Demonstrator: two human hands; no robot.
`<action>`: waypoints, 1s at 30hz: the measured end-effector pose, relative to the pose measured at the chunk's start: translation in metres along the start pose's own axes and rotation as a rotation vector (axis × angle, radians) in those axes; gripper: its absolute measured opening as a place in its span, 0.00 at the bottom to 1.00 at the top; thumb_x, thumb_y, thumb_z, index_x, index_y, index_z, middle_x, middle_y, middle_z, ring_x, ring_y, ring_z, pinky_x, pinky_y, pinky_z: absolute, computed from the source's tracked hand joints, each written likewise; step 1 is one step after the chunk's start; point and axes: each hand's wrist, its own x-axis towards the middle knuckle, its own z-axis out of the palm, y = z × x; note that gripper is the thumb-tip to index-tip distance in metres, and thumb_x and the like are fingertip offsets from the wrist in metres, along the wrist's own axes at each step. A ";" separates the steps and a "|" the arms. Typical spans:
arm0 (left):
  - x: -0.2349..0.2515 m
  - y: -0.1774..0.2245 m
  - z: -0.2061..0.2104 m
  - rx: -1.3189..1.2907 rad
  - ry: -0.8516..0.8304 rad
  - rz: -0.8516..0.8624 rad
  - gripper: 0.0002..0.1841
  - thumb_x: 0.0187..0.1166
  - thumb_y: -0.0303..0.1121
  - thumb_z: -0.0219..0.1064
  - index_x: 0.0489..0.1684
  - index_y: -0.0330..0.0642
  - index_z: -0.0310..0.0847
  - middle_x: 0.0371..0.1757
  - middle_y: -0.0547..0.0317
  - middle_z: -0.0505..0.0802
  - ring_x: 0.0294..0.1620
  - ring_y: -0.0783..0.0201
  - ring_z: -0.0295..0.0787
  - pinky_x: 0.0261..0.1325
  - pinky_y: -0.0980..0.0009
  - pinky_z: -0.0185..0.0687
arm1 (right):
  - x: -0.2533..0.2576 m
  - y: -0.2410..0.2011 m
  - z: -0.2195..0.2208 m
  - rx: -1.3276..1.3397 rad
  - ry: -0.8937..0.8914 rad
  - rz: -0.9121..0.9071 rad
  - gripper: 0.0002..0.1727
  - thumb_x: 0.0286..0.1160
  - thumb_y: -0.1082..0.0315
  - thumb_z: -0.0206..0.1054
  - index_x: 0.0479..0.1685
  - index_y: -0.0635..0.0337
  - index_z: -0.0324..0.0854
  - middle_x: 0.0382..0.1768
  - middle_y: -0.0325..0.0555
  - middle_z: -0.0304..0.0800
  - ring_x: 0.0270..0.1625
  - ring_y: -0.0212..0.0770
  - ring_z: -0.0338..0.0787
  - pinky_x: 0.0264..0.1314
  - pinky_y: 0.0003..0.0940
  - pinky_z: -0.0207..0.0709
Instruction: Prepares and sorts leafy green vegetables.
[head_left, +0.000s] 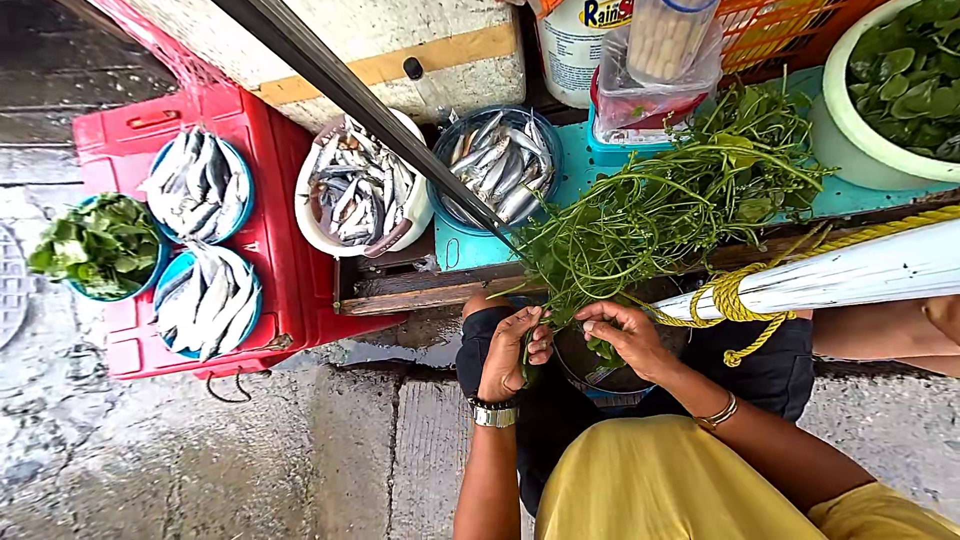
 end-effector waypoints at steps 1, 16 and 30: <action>0.000 -0.001 0.001 0.000 0.010 0.002 0.14 0.91 0.33 0.50 0.42 0.36 0.81 0.20 0.60 0.82 0.14 0.72 0.79 0.17 0.81 0.77 | -0.002 0.000 0.001 -0.031 0.031 -0.085 0.09 0.80 0.71 0.65 0.51 0.63 0.88 0.40 0.40 0.92 0.37 0.30 0.90 0.41 0.26 0.86; -0.011 -0.019 0.018 0.179 0.099 0.107 0.09 0.90 0.29 0.54 0.56 0.39 0.79 0.23 0.57 0.83 0.16 0.70 0.79 0.19 0.78 0.77 | 0.007 0.013 0.023 -0.898 0.102 -0.809 0.09 0.78 0.64 0.69 0.46 0.58 0.92 0.30 0.49 0.85 0.30 0.44 0.87 0.26 0.38 0.81; -0.013 -0.009 0.016 0.557 -0.017 0.082 0.11 0.88 0.31 0.58 0.47 0.31 0.83 0.35 0.48 0.94 0.32 0.57 0.95 0.38 0.62 0.95 | 0.008 0.005 -0.003 -0.562 -0.145 -0.464 0.08 0.72 0.66 0.71 0.30 0.61 0.90 0.33 0.43 0.87 0.40 0.33 0.86 0.45 0.30 0.81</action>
